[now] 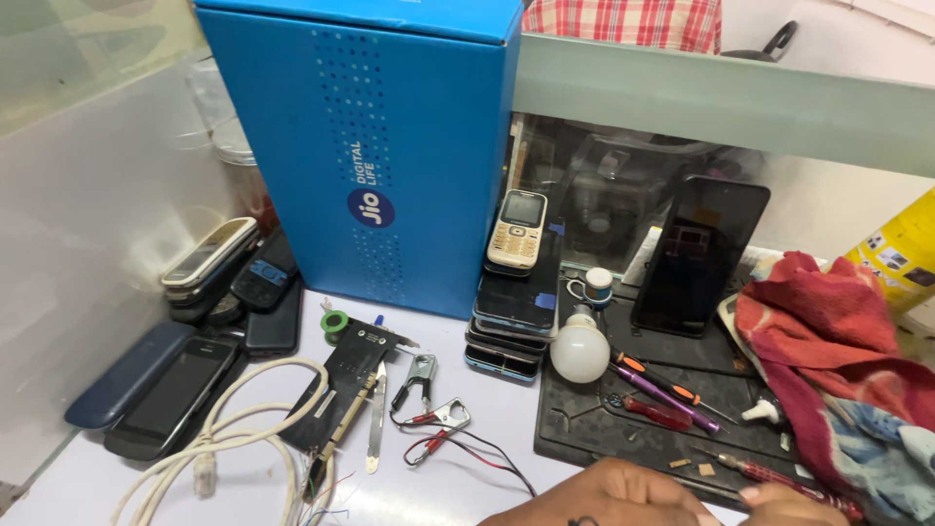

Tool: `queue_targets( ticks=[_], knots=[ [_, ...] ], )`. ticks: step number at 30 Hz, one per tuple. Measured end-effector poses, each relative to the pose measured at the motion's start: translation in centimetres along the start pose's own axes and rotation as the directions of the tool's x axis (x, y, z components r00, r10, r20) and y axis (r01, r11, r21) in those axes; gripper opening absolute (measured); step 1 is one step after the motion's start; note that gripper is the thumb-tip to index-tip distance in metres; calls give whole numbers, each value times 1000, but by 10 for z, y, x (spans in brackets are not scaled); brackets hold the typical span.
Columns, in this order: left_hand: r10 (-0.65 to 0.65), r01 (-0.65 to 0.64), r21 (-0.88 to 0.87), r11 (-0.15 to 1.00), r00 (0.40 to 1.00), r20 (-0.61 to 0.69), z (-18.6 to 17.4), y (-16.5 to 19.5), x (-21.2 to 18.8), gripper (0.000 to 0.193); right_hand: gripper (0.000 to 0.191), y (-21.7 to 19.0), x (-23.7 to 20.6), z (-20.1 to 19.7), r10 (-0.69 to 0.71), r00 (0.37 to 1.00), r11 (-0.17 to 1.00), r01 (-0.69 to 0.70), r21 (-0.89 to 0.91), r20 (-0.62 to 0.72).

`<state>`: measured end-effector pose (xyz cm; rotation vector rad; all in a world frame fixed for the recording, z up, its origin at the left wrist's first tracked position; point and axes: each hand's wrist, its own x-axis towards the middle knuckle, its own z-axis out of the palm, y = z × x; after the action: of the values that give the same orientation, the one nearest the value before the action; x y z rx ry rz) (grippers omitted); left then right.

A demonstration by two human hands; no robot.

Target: The person picks up a small black electronic device and uses a red screwdriver to pry open the casing. They then switch to a yellow screwdriver to continue prying until the case separates, revealing the internal circuit board. The person holds the opened device and inspects the interior components.

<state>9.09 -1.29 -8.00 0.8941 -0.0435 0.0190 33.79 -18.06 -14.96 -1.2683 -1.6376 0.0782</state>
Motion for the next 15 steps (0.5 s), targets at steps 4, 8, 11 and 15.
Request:
queue_targets(
  ticks=[4,8,11,15],
  knots=[
    [-25,33,50,998,988,-156,15,16,2,31,34,14,7,-9,8,996,987,-22,161,90],
    [23,-4,89,996,978,-205,22,19,3,33,36,10,21,-9,-14,985,957,-37,288,171],
    [109,-78,157,985,974,-200,21,11,0,35,40,-16,10,4,297,953,949,-286,132,-64],
    [278,-220,302,928,946,-166,16,-1,-3,37,37,-34,0,9,442,882,897,-439,51,-167]
  ],
)
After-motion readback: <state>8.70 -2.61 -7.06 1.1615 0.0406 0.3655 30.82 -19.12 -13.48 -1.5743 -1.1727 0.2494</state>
